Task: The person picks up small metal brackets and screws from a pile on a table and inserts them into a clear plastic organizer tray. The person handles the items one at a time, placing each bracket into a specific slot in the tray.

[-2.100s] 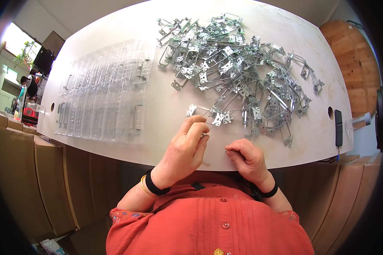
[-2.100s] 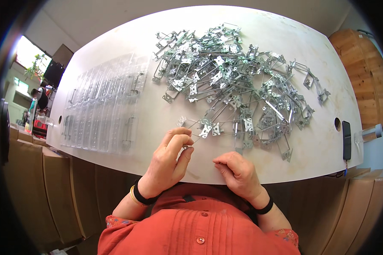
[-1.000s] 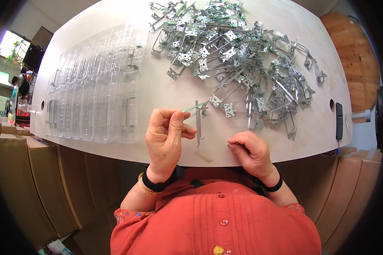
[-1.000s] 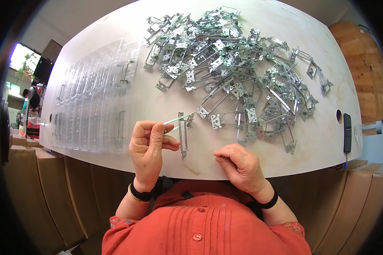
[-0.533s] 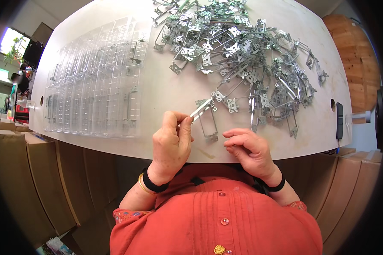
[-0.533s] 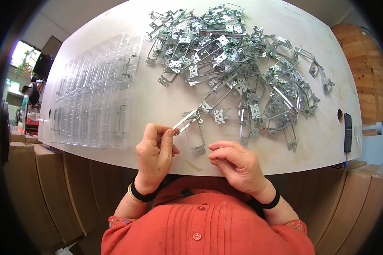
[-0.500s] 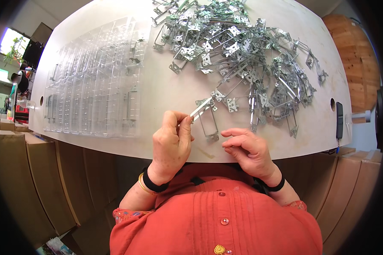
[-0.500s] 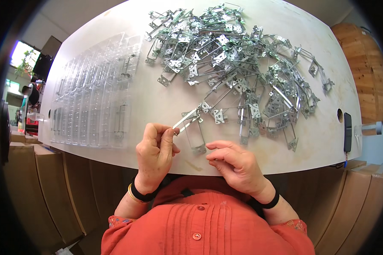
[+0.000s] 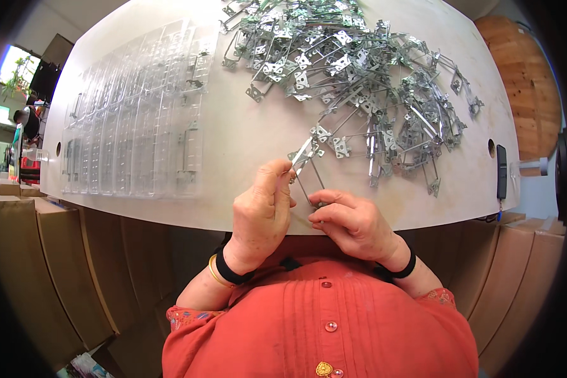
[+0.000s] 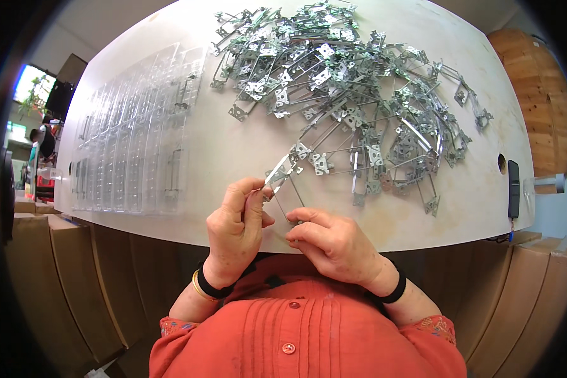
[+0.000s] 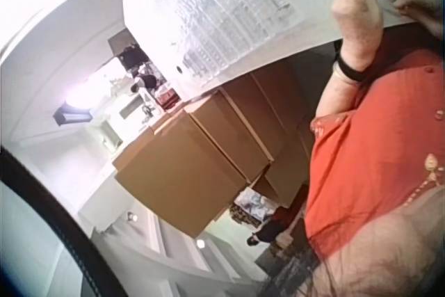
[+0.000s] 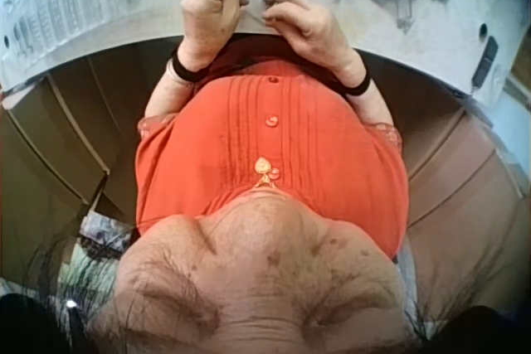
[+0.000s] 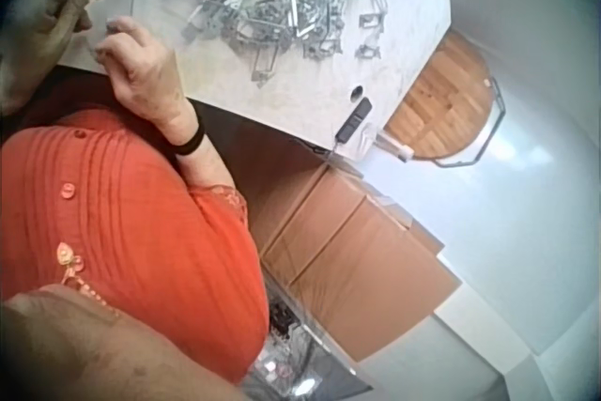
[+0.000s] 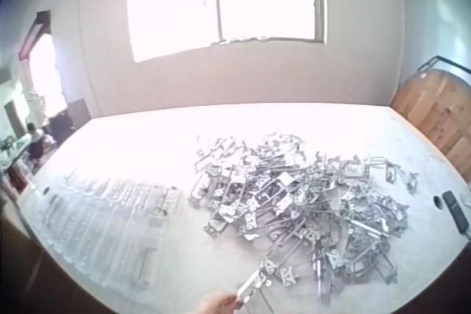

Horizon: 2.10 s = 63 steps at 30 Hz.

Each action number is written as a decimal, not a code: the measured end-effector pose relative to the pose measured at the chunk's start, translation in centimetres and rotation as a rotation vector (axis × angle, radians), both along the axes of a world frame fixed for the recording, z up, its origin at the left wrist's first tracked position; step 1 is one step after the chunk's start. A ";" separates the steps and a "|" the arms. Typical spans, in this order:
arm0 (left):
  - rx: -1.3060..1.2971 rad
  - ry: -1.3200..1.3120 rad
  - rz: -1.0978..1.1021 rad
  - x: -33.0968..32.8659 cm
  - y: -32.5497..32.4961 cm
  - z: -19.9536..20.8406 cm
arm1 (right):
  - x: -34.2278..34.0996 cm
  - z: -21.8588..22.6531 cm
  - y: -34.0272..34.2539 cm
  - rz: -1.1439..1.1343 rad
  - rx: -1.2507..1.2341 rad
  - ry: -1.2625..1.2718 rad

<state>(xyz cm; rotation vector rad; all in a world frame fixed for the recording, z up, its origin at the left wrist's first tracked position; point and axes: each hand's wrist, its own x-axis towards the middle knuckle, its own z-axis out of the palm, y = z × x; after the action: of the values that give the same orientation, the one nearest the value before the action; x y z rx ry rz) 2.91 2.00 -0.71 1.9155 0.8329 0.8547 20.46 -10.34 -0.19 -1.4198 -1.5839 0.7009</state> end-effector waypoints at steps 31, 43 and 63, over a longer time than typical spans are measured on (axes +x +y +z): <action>0.464 0.413 -0.392 -0.1 -1.1 1.5 | 2.8 0.4 -3.7 -0.284 0.097 -0.070; 0.422 0.462 -0.382 -2.4 -2.9 1.9 | 1.6 -1.0 -4.6 -0.357 0.087 0.004; 0.661 0.356 -0.187 -3.2 -5.1 -0.5 | 0.2 -1.7 -4.8 -0.416 0.025 0.041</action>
<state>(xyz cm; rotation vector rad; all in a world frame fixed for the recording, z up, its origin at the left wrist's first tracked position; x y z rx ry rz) -0.26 -3.08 -1.20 2.7370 0.5922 0.7362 20.67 -15.17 -1.84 -1.6373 -1.2059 0.4567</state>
